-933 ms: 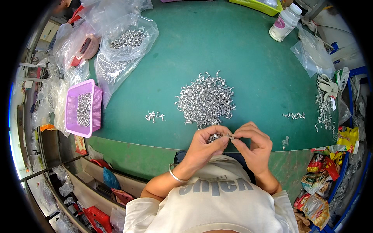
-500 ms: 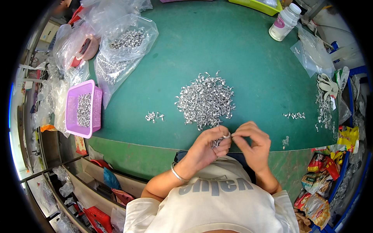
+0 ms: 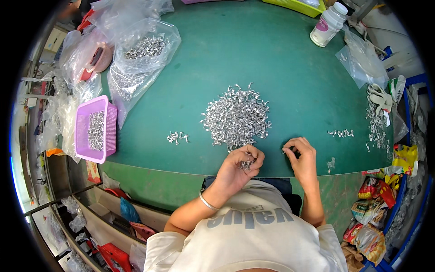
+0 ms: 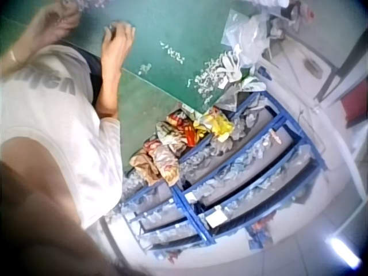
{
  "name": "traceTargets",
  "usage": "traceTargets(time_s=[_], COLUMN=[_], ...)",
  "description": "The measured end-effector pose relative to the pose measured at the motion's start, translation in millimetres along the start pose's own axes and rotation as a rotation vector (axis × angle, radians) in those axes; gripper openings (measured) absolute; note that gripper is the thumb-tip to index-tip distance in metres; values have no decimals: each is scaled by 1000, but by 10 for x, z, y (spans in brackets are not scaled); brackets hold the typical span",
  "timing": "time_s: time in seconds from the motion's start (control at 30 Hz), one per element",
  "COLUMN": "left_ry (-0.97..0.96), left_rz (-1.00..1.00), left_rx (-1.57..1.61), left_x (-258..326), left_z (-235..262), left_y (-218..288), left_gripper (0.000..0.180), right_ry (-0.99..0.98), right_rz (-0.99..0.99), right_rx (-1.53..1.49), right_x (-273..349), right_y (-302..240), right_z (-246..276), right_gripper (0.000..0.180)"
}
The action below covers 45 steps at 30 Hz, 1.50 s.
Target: The person sorts small silver-colored metal pieces by hand on a green workbench. They pick pieces from a central pile and place them into smaller groups on the table or into plastic bins.
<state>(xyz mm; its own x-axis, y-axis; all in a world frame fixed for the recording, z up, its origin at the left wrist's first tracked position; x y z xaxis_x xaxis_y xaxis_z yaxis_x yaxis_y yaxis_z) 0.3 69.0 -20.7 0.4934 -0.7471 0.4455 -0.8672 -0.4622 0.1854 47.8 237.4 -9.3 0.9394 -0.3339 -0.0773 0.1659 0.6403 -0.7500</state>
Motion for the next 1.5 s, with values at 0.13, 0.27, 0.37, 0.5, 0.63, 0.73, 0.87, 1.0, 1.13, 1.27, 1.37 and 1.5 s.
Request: traceTargets(time_s=[0.13,0.27,0.37,0.5,0.63,0.73,0.87,1.0,1.13,1.27,1.37,1.5], left_ry=[194,181,161,181,164,160,181,124,87,85,88,82], left_rz=[-119,-137,-273,-314,-325,-369,-335,-446,-543,-578,-596,-620], left_rx=[-285,-481,-761,-827,-801,-797,-744,-801,-902,-961,-984,-993], left_x=[13,42,76,111,142,171,194,205,215,250,271,283], left_z=[-48,-38,-162,-194,-203,-226,-214,-245,-282,-333,-359,-385], left_y=[-18,-49,-10,6,39,57,62,81,115,140,144,153], left_gripper=[12,14,15,12,8,7,6,6,7,8,8,9], right_ry=[104,45,9,-27,-49,-66,-89,-117,-123,-83,-48,7], right_rz=[-293,-372,-345,-293,-282,-220,-198,-182,-226,-124,-59,7], right_rx=[-633,-998,-1129,-1180,-1079,-1027,-1033,-1044,-1111,-1041,-981,-929], right_x=[59,96,140,171,171,182,183,192,197,183,184,195], right_y=[54,-175,-266,-309,-387,-445,-489,-496,-511,-558,-572,-586], right_z=[-76,-113,-147,-181,-145,-110,-74,-65,-81,-46,-25,2], right_gripper=[7,7,10,12,13,15,17,17,17,18,20,22])
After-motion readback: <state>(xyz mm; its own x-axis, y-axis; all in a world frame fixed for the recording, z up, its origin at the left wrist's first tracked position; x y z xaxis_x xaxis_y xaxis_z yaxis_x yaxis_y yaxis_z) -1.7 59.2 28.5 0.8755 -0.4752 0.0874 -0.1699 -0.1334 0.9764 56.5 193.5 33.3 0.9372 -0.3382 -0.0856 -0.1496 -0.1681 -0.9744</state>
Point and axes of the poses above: each hand's wrist, its own x-axis away from the middle knuckle, its own z-axis out of the back of the hand, y = z × x, the point moved 4 cm from there along -x, towards the middle knuckle, and after that the axes turned 4 degrees about y, right-handed, at the moved point
